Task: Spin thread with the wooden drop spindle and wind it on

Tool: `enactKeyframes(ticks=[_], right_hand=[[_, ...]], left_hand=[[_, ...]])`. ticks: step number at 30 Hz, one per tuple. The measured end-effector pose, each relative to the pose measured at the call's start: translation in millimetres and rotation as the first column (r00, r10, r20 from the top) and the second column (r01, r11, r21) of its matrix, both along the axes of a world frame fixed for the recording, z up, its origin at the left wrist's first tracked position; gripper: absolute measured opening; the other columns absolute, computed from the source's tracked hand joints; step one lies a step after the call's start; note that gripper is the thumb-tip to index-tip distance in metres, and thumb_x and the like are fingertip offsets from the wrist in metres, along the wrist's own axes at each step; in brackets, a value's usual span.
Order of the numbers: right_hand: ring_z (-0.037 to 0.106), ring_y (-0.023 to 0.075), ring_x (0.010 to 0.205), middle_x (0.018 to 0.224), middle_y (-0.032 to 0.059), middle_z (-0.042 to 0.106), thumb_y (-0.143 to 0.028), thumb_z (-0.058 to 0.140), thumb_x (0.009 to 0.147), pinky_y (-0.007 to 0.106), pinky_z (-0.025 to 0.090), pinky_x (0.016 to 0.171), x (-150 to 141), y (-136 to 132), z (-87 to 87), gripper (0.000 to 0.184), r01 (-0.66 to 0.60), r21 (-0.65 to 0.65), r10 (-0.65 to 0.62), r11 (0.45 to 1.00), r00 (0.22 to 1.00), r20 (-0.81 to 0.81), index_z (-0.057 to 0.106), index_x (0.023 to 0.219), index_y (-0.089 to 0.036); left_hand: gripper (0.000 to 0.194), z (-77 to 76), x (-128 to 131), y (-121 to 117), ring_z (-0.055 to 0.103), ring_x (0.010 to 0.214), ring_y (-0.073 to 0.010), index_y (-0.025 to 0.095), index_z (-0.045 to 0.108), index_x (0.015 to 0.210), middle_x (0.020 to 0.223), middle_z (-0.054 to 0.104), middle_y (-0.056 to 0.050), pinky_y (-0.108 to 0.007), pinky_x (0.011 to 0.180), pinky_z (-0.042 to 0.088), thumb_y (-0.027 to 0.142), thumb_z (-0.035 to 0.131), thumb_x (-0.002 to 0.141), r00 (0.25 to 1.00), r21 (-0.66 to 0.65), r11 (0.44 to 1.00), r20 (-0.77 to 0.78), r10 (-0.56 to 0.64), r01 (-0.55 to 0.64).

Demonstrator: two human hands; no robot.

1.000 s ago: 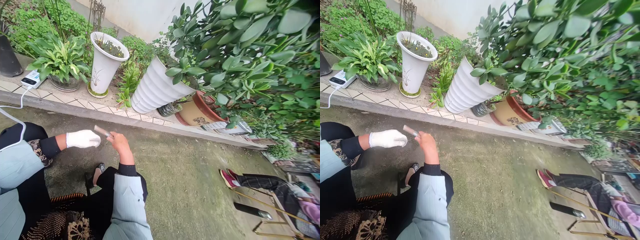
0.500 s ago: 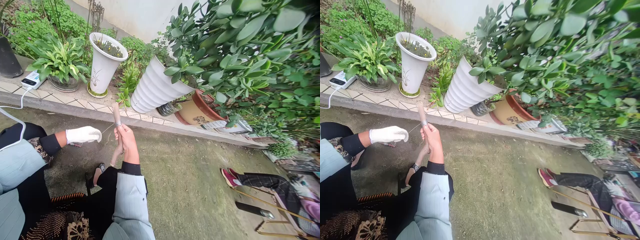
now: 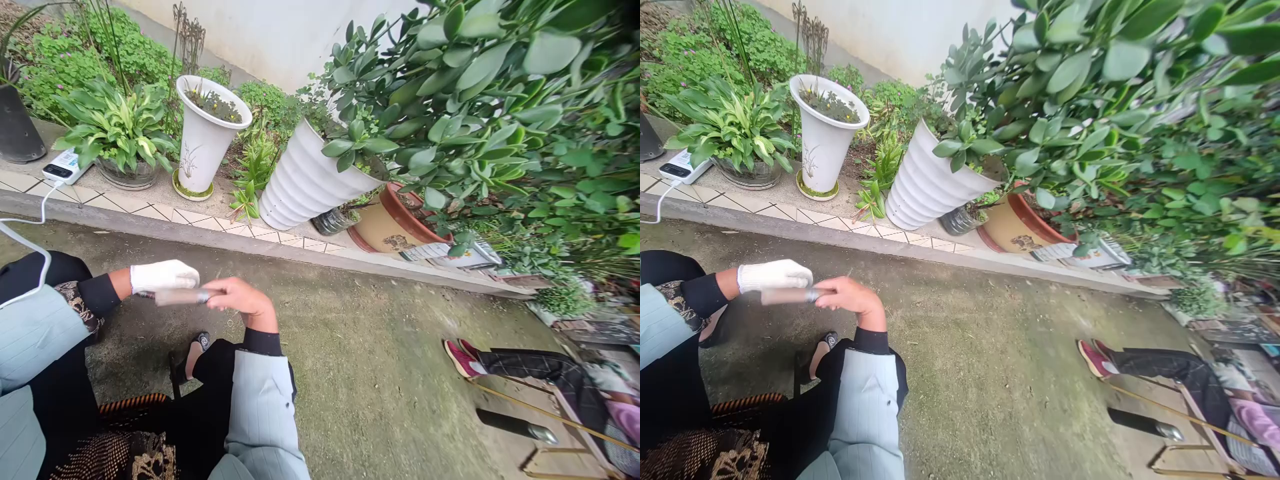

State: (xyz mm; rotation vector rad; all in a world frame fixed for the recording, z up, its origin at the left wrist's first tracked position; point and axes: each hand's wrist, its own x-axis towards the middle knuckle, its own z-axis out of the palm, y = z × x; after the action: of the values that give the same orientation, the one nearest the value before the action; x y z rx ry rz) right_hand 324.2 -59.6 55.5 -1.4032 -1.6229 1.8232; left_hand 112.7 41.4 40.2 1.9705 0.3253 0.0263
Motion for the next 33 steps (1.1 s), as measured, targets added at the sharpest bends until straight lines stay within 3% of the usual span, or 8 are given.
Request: enactKeyframes(ticks=[4, 8, 13, 16, 22, 26, 29, 33], right_hand=[[0.044, 0.0072, 0.053, 0.070, -0.0008, 0.056, -0.042, 0.066, 0.075, 0.021, 0.038, 0.051, 12.5, -3.4, 11.2, 0.030, 0.672, 0.122, -0.618, 0.731, 0.726, -0.301, 0.060, 0.088, -0.016], [0.044, 0.0081, 0.053, 0.071, -0.0003, 0.054, -0.047, 0.060, 0.078, 0.022, 0.038, 0.050, 14.3, 5.4, -2.7, 0.031, 0.811, 0.121, -0.775, 0.572, 0.583, -0.245, 0.056, 0.084, -0.017], [0.053, 0.0143, 0.065, 0.077, 0.0035, 0.063, -0.042, 0.057, 0.082, 0.025, 0.038, 0.060, 6.4, 14.0, -17.4, 0.030, 0.478, 0.415, -0.632, 0.774, 0.629, 0.453, 0.064, 0.100, -0.020], [0.057, 0.0187, 0.075, 0.085, 0.0071, 0.067, -0.038, 0.061, 0.081, 0.027, 0.035, 0.062, -4.0, 14.1, -16.1, 0.023, 0.132, 0.290, -0.311, 0.948, 0.577, 0.755, 0.069, 0.093, -0.020], [0.053, 0.0123, 0.061, 0.069, 0.0006, 0.062, -0.033, 0.065, 0.077, 0.024, 0.033, 0.055, -18.2, 12.0, -19.6, 0.018, -0.190, -0.087, 0.203, 0.978, 0.762, 0.615, 0.071, 0.087, -0.019], [0.050, 0.0076, 0.056, 0.068, -0.0022, 0.060, -0.030, 0.066, 0.076, 0.020, 0.037, 0.054, -11.0, 6.8, -15.1, 0.024, -0.184, -0.107, 0.207, 0.977, 0.938, 0.279, 0.071, 0.095, -0.017], [0.050, 0.0076, 0.058, 0.072, -0.0011, 0.061, -0.032, 0.071, 0.072, 0.021, 0.040, 0.055, 3.6, -0.8, 0.9, 0.038, 0.048, 0.031, -0.047, 0.998, 0.998, -0.029, 0.067, 0.107, -0.015], [0.046, 0.0069, 0.052, 0.068, -0.0014, 0.058, -0.037, 0.069, 0.073, 0.021, 0.038, 0.050, 21.1, -4.9, 14.5, 0.028, 0.632, 0.132, -0.573, 0.764, 0.757, -0.314, 0.064, 0.090, -0.015]], left_hand=[[0.043, -3.8, 1.0, 3.2, 0.043, 0.055, -0.0102, 0.014, 0.058, 0.087, 0.068, 0.054, -0.001, -0.021, 0.053, 0.037, 0.052, 0.041, 0.089, 0.993, -0.092, 0.989, 0.025, 0.115, -0.112], [0.044, -8.7, 2.3, 0.4, 0.042, 0.053, -0.0099, 0.013, 0.060, 0.088, 0.067, 0.054, -0.001, -0.020, 0.050, 0.035, 0.053, 0.040, 0.090, 0.999, -0.103, 0.994, -0.009, 0.044, -0.045], [0.034, -7.0, 4.4, -6.4, 0.049, 0.060, -0.0111, 0.016, 0.063, 0.082, 0.074, 0.060, -0.002, -0.020, 0.057, 0.038, 0.040, 0.040, 0.091, 0.991, 0.041, 0.990, -0.008, -0.132, 0.132], [0.030, -0.3, 4.0, -8.2, 0.049, 0.063, -0.0113, 0.016, 0.062, 0.076, 0.071, 0.060, 0.000, -0.020, 0.061, 0.037, 0.033, 0.041, 0.090, 0.984, 0.168, 0.970, -0.011, -0.176, 0.175], [0.028, 7.8, 0.1, -3.4, 0.039, 0.058, -0.0100, 0.015, 0.057, 0.072, 0.064, 0.053, 0.002, -0.022, 0.057, 0.032, 0.030, 0.041, 0.090, 0.994, 0.258, 0.961, -0.059, -0.090, 0.102], [0.030, 0.6, -0.8, 8.0, 0.048, 0.069, -0.0117, 0.013, 0.059, 0.079, 0.076, 0.059, 0.000, -0.021, 0.068, 0.038, 0.034, 0.041, 0.091, 1.000, 0.193, 0.981, -0.022, 0.004, 0.001], [0.034, -5.5, 0.0, 14.2, 0.050, 0.069, -0.0126, 0.012, 0.060, 0.082, 0.076, 0.060, -0.002, -0.021, 0.065, 0.040, 0.043, 0.046, 0.088, 0.999, 0.063, 0.997, 0.019, 0.034, -0.035], [0.042, -9.9, 0.7, 11.6, 0.042, 0.055, -0.0095, 0.012, 0.060, 0.085, 0.065, 0.051, 0.000, -0.019, 0.050, 0.033, 0.052, 0.047, 0.088, 0.996, -0.200, 0.977, 0.042, 0.081, -0.071]])
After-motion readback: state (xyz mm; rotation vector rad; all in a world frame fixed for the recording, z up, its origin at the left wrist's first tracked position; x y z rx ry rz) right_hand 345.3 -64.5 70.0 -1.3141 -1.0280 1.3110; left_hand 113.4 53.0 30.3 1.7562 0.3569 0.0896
